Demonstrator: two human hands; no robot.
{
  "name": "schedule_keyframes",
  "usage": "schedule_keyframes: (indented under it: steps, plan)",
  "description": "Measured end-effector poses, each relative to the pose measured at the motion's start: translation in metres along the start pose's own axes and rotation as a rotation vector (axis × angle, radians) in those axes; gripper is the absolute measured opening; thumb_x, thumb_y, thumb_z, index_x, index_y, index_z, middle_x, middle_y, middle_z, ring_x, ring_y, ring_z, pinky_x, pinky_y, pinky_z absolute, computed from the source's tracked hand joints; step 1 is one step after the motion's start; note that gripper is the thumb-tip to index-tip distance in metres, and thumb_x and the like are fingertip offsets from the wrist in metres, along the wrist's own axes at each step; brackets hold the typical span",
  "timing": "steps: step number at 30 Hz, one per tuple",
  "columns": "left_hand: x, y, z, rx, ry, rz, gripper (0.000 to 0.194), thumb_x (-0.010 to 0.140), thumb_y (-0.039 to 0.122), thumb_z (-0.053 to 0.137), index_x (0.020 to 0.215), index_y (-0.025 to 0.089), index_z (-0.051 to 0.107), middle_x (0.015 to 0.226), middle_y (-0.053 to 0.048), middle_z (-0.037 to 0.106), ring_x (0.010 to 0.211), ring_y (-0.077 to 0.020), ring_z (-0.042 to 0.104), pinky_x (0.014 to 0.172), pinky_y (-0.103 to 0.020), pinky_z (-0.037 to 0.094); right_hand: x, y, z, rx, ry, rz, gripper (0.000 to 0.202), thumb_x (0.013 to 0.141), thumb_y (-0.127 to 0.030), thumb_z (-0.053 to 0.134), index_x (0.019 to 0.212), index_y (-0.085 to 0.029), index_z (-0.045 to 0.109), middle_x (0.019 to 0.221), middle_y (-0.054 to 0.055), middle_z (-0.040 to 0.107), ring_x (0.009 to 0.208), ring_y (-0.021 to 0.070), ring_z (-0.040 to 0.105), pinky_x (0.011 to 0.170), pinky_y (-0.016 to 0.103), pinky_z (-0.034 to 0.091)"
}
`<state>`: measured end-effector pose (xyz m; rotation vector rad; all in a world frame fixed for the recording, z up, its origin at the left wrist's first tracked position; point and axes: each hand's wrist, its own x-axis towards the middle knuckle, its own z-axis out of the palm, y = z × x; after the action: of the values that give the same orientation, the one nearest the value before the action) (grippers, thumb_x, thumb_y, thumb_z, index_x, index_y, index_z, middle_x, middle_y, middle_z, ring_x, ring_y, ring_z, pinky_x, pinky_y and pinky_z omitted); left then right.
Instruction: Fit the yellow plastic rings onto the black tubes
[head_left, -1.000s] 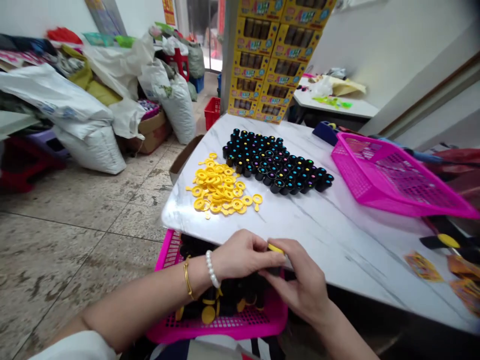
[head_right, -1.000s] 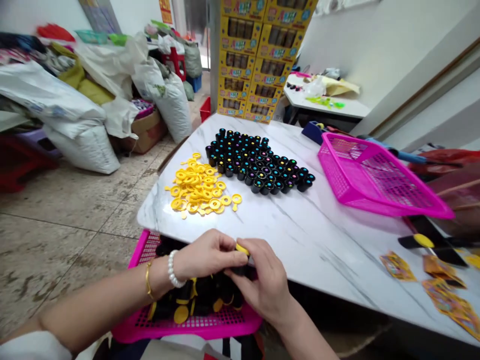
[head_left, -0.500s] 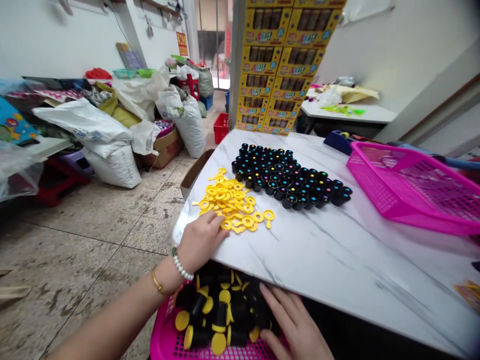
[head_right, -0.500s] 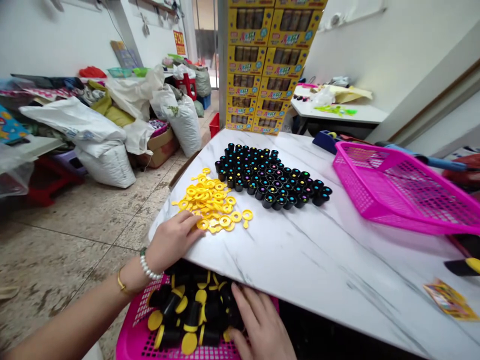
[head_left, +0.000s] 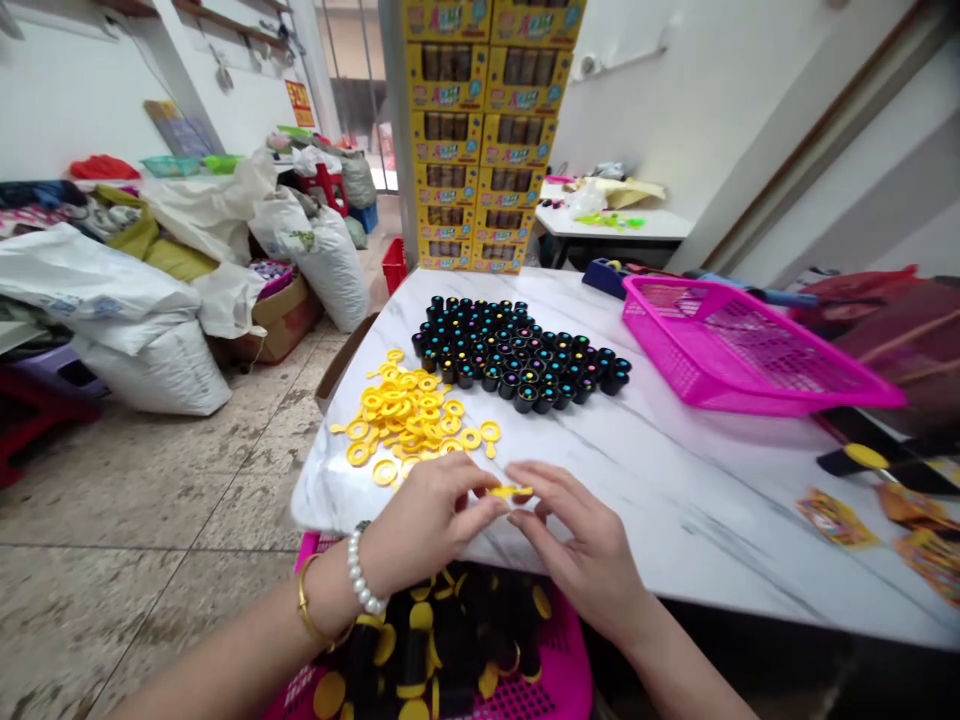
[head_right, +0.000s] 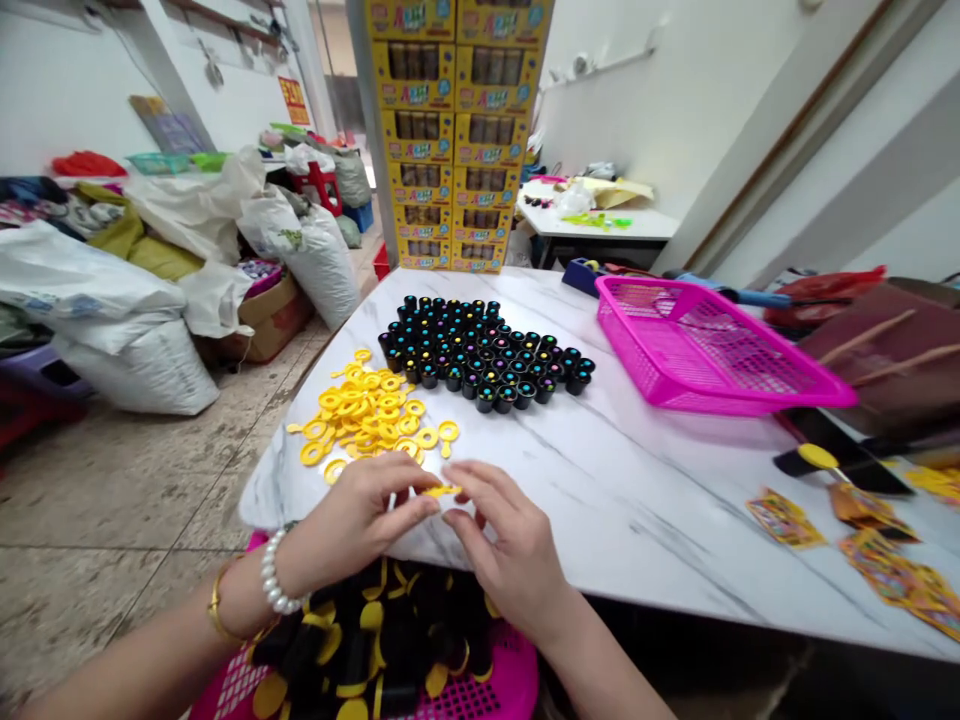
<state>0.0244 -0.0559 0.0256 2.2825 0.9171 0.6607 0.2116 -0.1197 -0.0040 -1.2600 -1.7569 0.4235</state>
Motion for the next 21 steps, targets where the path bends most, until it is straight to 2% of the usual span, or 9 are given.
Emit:
schedule_keyframes:
  steps: [2,3,5,7,9,11,14,17,21]
  plan:
    - [0.017,0.004,0.008,-0.013,-0.056,0.046,0.027,0.092,0.032,0.05,0.078,0.02,0.07,0.069,-0.001,0.061,0.068,-0.012,0.055,0.064,-0.023,0.04,0.011,0.008,-0.001,0.092,0.0,0.083,0.014,0.087,-0.02,0.057,0.097,-0.02,0.066,0.091,0.006,0.066,0.075,0.0154,0.062,0.065,0.027,0.052]
    - [0.026,0.003,0.011,-0.005,-0.048,0.043,0.031,0.092,0.033,0.048,0.074,0.019,0.069,0.067,-0.001,0.061,0.067,-0.0119,0.055,0.063,-0.024,0.039,0.014,0.012,-0.002,0.142,0.028,0.164,0.008,0.086,-0.023,0.058,0.088,-0.019,0.065,0.08,0.004,0.064,0.068,0.0142,0.06,0.06,0.026,0.05]
    - [0.048,-0.005,0.018,0.038,0.034,0.004,0.034,0.091,0.039,0.05,0.072,0.017,0.067,0.068,-0.002,0.062,0.067,-0.0126,0.055,0.063,-0.025,0.039,0.017,0.024,-0.006,0.258,0.106,0.366,0.013,0.085,-0.03,0.06,0.081,-0.018,0.059,0.066,0.0,0.057,0.055,0.0112,0.054,0.049,0.023,0.045]
    - [0.071,-0.017,0.025,0.122,0.138,-0.04,0.034,0.087,0.046,0.054,0.077,0.016,0.066,0.074,-0.003,0.063,0.07,-0.0147,0.057,0.066,-0.026,0.041,0.016,0.034,-0.01,0.387,0.168,0.532,0.017,0.083,-0.033,0.062,0.086,-0.017,0.056,0.061,-0.003,0.052,0.048,0.0091,0.049,0.043,0.02,0.042]
    - [0.09,-0.027,0.033,0.238,0.205,-0.062,0.037,0.081,0.052,0.059,0.088,0.015,0.064,0.083,-0.005,0.062,0.076,-0.0175,0.059,0.069,-0.028,0.043,0.015,0.042,-0.012,0.495,0.208,0.613,0.03,0.078,-0.034,0.067,0.1,-0.018,0.054,0.064,-0.005,0.051,0.047,0.0088,0.05,0.04,0.02,0.041]
    - [0.104,-0.033,0.04,0.364,0.204,-0.054,0.039,0.08,0.049,0.062,0.101,0.016,0.059,0.093,-0.006,0.06,0.078,-0.0189,0.06,0.067,-0.029,0.045,0.014,0.044,-0.012,0.55,0.222,0.641,0.041,0.074,-0.033,0.071,0.108,-0.019,0.052,0.068,-0.005,0.051,0.048,0.0095,0.053,0.04,0.02,0.043]
    - [0.114,-0.033,0.049,0.537,0.145,-0.003,0.03,0.085,0.035,0.059,0.111,0.02,0.053,0.102,-0.006,0.057,0.076,-0.0183,0.061,0.059,-0.027,0.043,0.014,0.041,-0.011,0.549,0.173,0.648,0.033,0.075,-0.035,0.07,0.099,-0.017,0.056,0.067,-0.003,0.055,0.048,0.0093,0.054,0.043,0.021,0.045]
    - [0.117,-0.031,0.052,0.638,0.105,0.051,0.018,0.088,0.026,0.052,0.105,0.021,0.054,0.102,-0.005,0.056,0.072,-0.0175,0.06,0.053,-0.025,0.04,0.013,0.039,-0.01,0.554,0.151,0.638,0.025,0.079,-0.035,0.067,0.092,-0.016,0.057,0.063,-0.002,0.058,0.046,0.0089,0.054,0.044,0.02,0.044]
    - [0.114,-0.031,0.048,0.634,0.116,0.077,0.012,0.089,0.027,0.049,0.095,0.022,0.057,0.106,-0.003,0.056,0.07,-0.0153,0.059,0.052,-0.025,0.04,0.011,0.044,-0.012,0.545,0.212,0.612,0.025,0.08,-0.038,0.066,0.091,-0.017,0.057,0.069,0.0,0.063,0.052,0.0112,0.058,0.049,0.023,0.047]
